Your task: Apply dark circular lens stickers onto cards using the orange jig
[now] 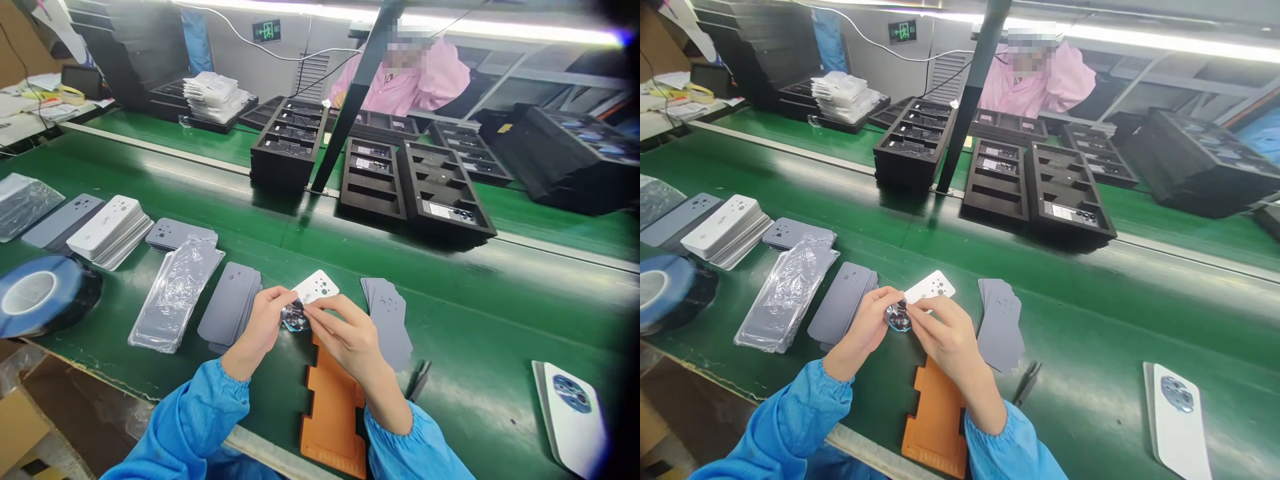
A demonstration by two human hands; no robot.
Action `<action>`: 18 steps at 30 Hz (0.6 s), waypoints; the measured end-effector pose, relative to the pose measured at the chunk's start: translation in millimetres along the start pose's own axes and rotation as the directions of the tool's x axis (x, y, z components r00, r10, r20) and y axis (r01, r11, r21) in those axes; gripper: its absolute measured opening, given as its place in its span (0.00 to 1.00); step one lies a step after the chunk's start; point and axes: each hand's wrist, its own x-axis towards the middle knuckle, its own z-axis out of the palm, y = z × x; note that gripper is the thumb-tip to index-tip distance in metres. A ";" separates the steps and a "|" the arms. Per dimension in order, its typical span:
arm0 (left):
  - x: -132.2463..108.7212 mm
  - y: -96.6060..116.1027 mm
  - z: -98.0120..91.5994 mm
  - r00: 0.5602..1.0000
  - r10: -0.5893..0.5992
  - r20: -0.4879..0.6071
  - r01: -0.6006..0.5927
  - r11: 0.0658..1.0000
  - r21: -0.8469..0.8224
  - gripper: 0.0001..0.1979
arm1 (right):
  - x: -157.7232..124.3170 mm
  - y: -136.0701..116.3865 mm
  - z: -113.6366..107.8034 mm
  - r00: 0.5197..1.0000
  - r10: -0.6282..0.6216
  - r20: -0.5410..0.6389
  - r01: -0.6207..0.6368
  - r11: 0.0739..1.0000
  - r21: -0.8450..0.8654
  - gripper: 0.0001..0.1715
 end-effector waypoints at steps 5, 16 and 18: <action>-1.7 0.3 1.4 0.999 0.040 0.019 -0.039 0.998 -0.052 0.17 | -5.0 0.4 3.9 0.990 0.141 -0.029 -0.137 0.984 0.113 0.13; 7.6 -0.1 -15.9 0.874 -0.206 0.440 0.371 0.868 -0.331 0.07 | -1.7 -12.2 -4.7 0.906 0.409 0.111 -0.424 0.876 0.231 0.18; 7.6 -2.9 -18.8 0.811 -0.239 0.534 0.450 0.839 -0.308 0.08 | 0.5 -16.2 -3.2 0.941 0.320 0.112 -0.337 0.917 0.214 0.19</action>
